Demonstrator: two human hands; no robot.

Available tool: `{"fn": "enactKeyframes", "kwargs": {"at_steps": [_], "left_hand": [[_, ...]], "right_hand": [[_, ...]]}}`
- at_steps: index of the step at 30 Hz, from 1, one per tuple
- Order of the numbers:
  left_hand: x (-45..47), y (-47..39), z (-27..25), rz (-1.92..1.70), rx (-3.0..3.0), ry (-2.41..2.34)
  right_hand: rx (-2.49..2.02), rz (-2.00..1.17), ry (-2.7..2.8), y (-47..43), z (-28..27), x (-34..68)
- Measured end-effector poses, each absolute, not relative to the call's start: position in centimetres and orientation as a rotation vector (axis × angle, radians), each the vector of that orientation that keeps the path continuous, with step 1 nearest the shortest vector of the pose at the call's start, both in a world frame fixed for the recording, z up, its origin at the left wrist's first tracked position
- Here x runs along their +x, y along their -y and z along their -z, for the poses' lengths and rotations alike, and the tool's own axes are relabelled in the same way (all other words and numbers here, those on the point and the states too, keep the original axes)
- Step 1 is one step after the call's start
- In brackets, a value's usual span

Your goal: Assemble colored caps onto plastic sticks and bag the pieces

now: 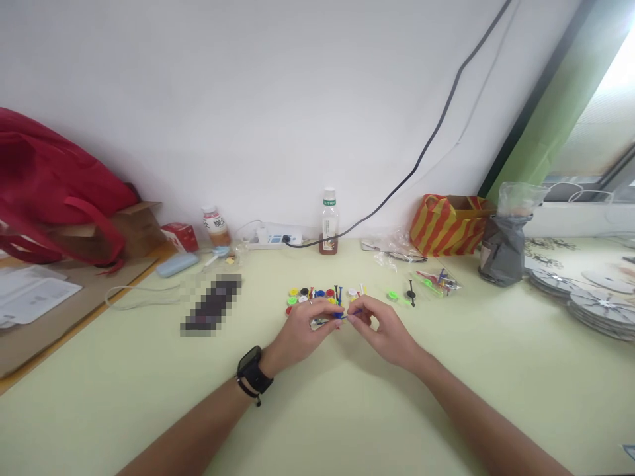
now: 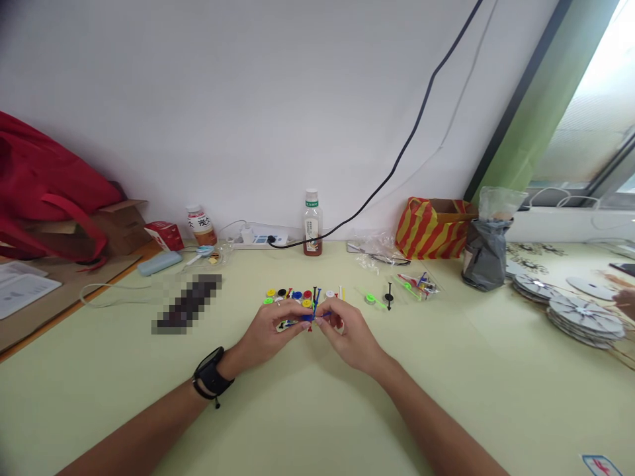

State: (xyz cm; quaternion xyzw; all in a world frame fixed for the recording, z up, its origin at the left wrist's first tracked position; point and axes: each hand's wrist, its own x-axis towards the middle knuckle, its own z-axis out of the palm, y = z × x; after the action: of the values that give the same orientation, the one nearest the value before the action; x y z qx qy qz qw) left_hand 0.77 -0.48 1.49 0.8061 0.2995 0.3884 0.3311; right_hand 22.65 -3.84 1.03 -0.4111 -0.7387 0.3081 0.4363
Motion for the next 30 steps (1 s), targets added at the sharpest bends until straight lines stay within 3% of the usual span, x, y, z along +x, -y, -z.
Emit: {"fn": "enactKeyframes", "kwargs": {"at_steps": [7,19,30], "left_hand": [[1.1,0.8,-1.0,-0.981,2.043,-0.765],[1.2,1.0,-1.7,-0.994,1.861,-0.596],[0.8,0.1,-1.7,-0.976,1.636,-0.722]], "right_hand": [[-0.994,-0.980,1.715,3.3,-0.9,23.2],[-0.906,-1.071,1.543,3.1,-0.6,22.9],[-0.972,-0.798,1.626,4.0,-0.5,22.7]]}}
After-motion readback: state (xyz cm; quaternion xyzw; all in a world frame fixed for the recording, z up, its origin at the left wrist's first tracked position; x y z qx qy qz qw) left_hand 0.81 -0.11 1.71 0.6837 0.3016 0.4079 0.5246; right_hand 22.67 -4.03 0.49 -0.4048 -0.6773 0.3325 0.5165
